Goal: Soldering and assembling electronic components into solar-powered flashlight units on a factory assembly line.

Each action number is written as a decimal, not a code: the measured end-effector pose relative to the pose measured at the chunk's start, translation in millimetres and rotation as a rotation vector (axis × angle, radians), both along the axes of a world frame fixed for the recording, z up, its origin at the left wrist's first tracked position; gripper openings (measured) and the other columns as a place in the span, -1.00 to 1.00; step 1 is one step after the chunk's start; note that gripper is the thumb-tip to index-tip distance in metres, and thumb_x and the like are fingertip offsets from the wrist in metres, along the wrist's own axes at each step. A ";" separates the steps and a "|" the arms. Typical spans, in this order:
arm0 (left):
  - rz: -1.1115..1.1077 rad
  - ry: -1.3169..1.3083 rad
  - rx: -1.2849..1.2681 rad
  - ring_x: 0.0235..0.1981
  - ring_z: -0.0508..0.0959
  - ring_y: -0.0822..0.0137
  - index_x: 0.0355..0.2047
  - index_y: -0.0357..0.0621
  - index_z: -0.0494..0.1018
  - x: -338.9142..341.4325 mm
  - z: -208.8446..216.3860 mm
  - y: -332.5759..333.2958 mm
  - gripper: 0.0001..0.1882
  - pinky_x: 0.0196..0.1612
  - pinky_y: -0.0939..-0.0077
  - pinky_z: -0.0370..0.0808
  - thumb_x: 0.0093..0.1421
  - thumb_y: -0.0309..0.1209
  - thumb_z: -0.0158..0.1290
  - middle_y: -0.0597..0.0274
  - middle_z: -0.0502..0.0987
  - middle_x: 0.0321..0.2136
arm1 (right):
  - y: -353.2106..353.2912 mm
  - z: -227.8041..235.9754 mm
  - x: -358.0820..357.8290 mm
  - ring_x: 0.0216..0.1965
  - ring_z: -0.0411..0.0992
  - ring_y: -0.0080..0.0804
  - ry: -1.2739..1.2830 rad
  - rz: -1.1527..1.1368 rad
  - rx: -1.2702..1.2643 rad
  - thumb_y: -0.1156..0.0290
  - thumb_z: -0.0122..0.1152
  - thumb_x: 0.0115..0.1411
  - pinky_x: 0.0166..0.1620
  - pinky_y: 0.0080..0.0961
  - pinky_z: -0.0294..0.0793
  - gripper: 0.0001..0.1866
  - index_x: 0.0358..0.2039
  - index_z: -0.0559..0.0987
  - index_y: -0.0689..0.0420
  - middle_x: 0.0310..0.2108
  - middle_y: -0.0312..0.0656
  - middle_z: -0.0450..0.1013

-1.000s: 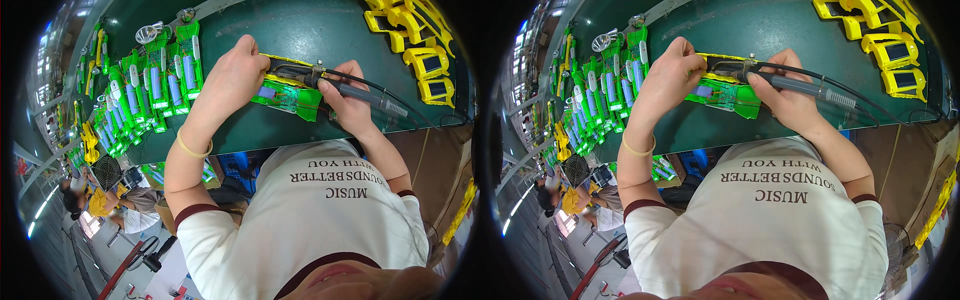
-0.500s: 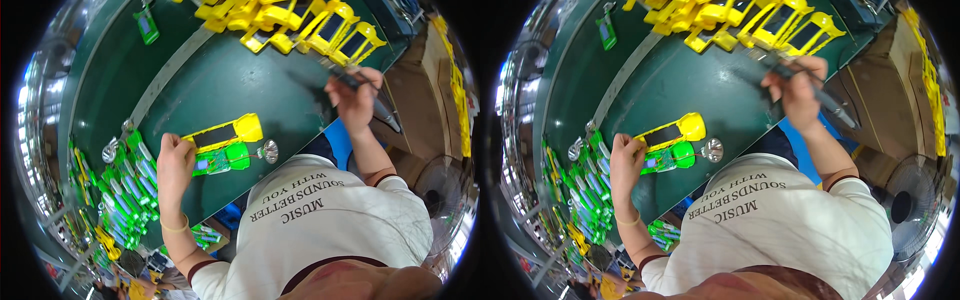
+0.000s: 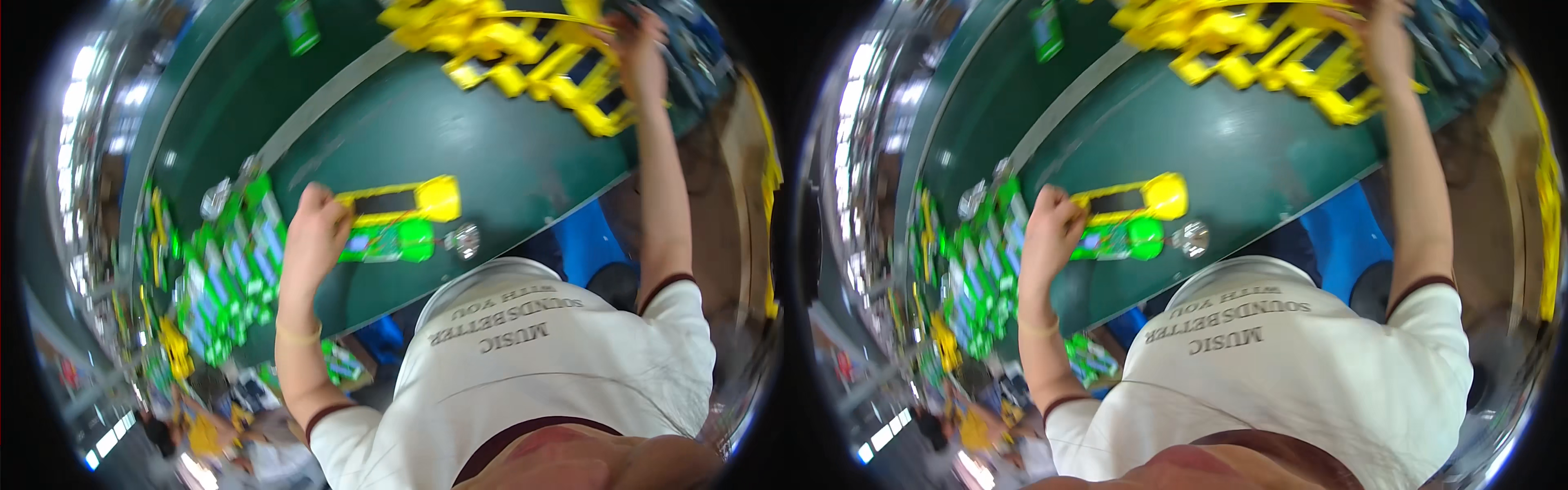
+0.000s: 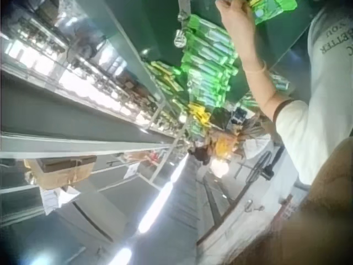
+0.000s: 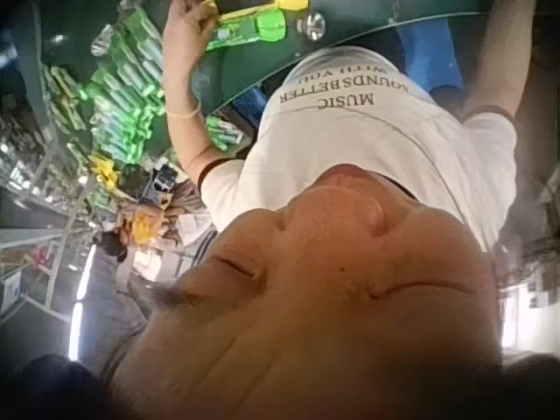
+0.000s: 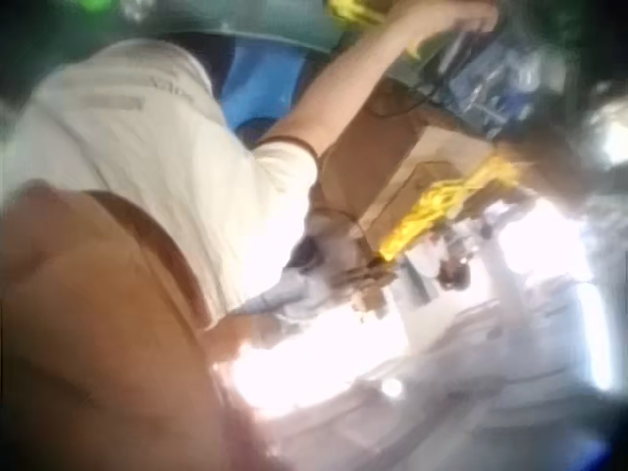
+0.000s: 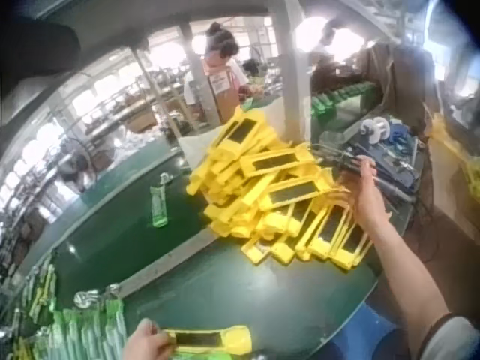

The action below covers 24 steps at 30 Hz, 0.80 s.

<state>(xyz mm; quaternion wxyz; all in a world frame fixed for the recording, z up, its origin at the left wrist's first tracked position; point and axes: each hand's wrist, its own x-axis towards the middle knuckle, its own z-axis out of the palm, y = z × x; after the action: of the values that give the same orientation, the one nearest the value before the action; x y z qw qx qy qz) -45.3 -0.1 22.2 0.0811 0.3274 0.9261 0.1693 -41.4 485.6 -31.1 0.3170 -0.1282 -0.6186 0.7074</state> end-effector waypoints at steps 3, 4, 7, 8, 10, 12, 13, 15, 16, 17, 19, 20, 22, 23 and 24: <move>-0.025 0.008 0.029 -0.44 0.38 0.13 -0.55 -0.25 0.42 -6.9 -1.9 2.4 -0.93 -0.38 0.40 0.37 -0.11 -0.54 0.05 0.10 0.29 -0.47 | 38.8 -7.9 40.8 -0.18 0.36 -0.19 0.028 -0.096 0.679 0.09 -0.29 0.21 -0.10 -0.12 0.35 -0.64 -0.20 0.32 0.08 -0.30 -0.07 0.38; -0.010 -0.002 0.008 -0.44 0.39 0.14 -0.54 -0.24 0.43 -6.8 -3.7 -0.5 -0.93 -0.37 0.40 0.38 -0.11 -0.54 0.05 0.11 0.29 -0.46 | -47.6 32.2 40.3 -0.21 0.36 -0.18 0.184 -0.180 -0.162 0.04 -0.29 0.20 -0.11 -0.10 0.34 -0.61 -0.23 0.37 0.08 -0.29 -0.07 0.39; -0.004 -0.016 0.009 -0.43 0.41 0.17 -0.53 -0.23 0.45 -12.9 -4.8 -3.1 -0.93 -0.37 0.41 0.39 -0.11 -0.54 0.05 0.13 0.30 -0.46 | -96.8 11.7 76.4 -0.20 0.36 -0.10 0.272 -0.158 0.085 0.06 -0.20 0.17 -0.14 0.02 0.38 -0.65 -0.12 0.26 -0.05 -0.20 -0.03 0.35; 0.019 -0.023 0.000 -0.43 0.41 0.17 -0.52 -0.23 0.45 -10.3 -7.7 -11.0 -0.92 -0.37 0.41 0.39 -0.11 -0.54 0.05 0.13 0.30 -0.46 | -111.1 -9.8 83.2 -0.19 0.36 -0.09 0.332 0.012 -0.025 0.02 -0.18 0.18 -0.18 0.05 0.40 -0.65 -0.10 0.23 -0.09 -0.14 -0.02 0.31; 0.025 -0.033 0.020 -0.42 0.42 0.17 -0.52 -0.22 0.46 -13.4 -14.6 -15.7 -0.92 -0.35 0.40 0.40 -0.10 -0.53 0.04 0.13 0.31 -0.46 | -156.6 -17.1 92.4 -0.17 0.36 -0.11 0.310 0.251 -0.172 -0.03 -0.27 0.21 -0.17 0.05 0.39 -0.62 -0.08 0.22 -0.09 -0.10 -0.06 0.29; 0.023 0.014 0.011 -0.40 0.42 0.16 -0.52 -0.19 0.47 -0.5 -12.8 -27.6 -0.93 -0.33 0.37 0.41 -0.08 -0.50 0.02 0.12 0.32 -0.46 | -191.6 -31.6 96.4 -0.16 0.36 -0.12 0.239 0.309 -0.299 -0.05 -0.31 0.21 -0.16 0.06 0.39 -0.59 -0.06 0.20 -0.08 -0.10 -0.14 0.30; 0.022 0.008 0.013 -0.38 0.42 0.16 -0.52 -0.16 0.48 -0.8 -16.3 -28.8 -0.92 -0.32 0.35 0.41 -0.07 -0.48 0.00 0.12 0.33 -0.45 | -195.9 -38.8 97.9 -0.10 0.33 -0.17 0.163 0.385 -0.276 -0.03 -0.25 0.20 -0.06 0.03 0.32 -0.59 -0.05 0.24 -0.07 -0.06 -0.15 0.29; 0.011 -0.029 -0.042 -0.34 0.43 0.12 -0.53 -0.12 0.50 -4.4 -21.7 -25.1 -0.89 -0.30 0.34 0.42 -0.07 -0.47 -0.02 0.08 0.35 -0.44 | -200.4 -47.7 93.0 -0.09 0.31 -0.17 0.093 0.419 -0.241 -0.03 -0.30 0.21 -0.03 0.08 0.28 -0.57 -0.07 0.24 -0.02 -0.05 -0.14 0.27; -0.074 0.005 -0.110 -0.32 0.43 0.09 -0.52 -0.14 0.49 -6.9 -23.0 -22.9 -0.89 -0.29 0.32 0.43 -0.08 -0.46 -0.02 0.04 0.36 -0.43 | -202.4 -41.5 91.0 -0.10 0.31 -0.16 0.018 0.408 -0.199 -0.05 -0.32 0.21 -0.02 0.08 0.27 -0.54 -0.08 0.23 0.03 -0.07 -0.12 0.27; -0.077 0.044 -0.071 -0.32 0.46 0.07 -0.54 -0.16 0.51 -5.1 -23.8 -22.1 -0.88 -0.29 0.29 0.45 -0.12 -0.45 0.01 -0.02 0.39 -0.35 | -203.6 -36.9 86.3 -0.11 0.31 -0.16 -0.046 0.350 -0.159 -0.07 -0.33 0.20 -0.02 0.07 0.29 -0.51 -0.09 0.22 0.07 -0.10 -0.09 0.28; -0.020 -0.023 -0.060 -0.28 0.47 0.05 -0.49 -0.16 0.52 -4.8 -20.5 -14.8 -0.84 -0.28 0.30 0.46 -0.14 -0.47 0.02 -0.01 0.39 -0.30 | -198.1 -41.1 81.6 -0.11 0.32 -0.19 -0.055 0.382 -0.055 -0.09 -0.31 0.20 -0.08 -0.08 0.37 -0.50 -0.10 0.22 0.07 -0.13 -0.06 0.30; -0.032 -0.032 -0.039 -0.25 0.47 0.05 -0.46 -0.16 0.52 -5.6 -22.2 -12.8 -0.82 -0.27 0.30 0.46 -0.14 -0.48 0.02 0.00 0.38 -0.28 | -197.1 -37.9 81.8 -0.12 0.33 -0.21 -0.074 0.420 -0.015 -0.09 -0.30 0.19 -0.12 -0.16 0.38 -0.50 -0.11 0.22 0.07 -0.14 -0.07 0.32; 0.022 -0.038 -0.026 -0.24 0.47 0.05 -0.45 -0.16 0.52 -1.4 -20.7 -17.7 -0.81 -0.26 0.30 0.46 -0.13 -0.48 0.02 0.01 0.38 -0.26 | -210.2 -25.9 77.7 -0.14 0.35 -0.24 -0.113 0.471 0.055 -0.11 -0.27 0.18 -0.27 -0.38 0.39 -0.50 -0.09 0.20 0.03 -0.16 -0.08 0.35; 0.018 -0.054 -0.015 -0.23 0.47 0.05 -0.43 -0.17 0.52 0.0 -20.1 -20.2 -0.80 -0.26 0.29 0.46 -0.13 -0.48 0.02 0.03 0.38 -0.25 | -208.9 -28.5 73.8 -0.14 0.35 -0.24 -0.111 0.530 0.046 -0.11 -0.26 0.18 -0.30 -0.41 0.37 -0.51 -0.08 0.18 0.01 -0.15 -0.07 0.35; 0.027 -0.054 -0.018 -0.22 0.46 0.06 -0.43 -0.17 0.53 1.1 -19.9 -23.4 -0.80 -0.26 0.29 0.46 -0.13 -0.48 0.01 0.04 0.39 -0.26 | -208.2 -30.3 69.7 -0.14 0.35 -0.23 -0.109 0.584 0.038 -0.10 -0.26 0.18 -0.33 -0.44 0.35 -0.51 -0.06 0.15 0.00 -0.15 -0.06 0.35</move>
<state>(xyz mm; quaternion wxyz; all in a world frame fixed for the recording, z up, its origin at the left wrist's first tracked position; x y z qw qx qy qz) -44.2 -23.5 2.3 0.1067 0.3095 0.9293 0.1709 28.4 277.4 -61.4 0.0685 0.0233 -0.6586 0.7490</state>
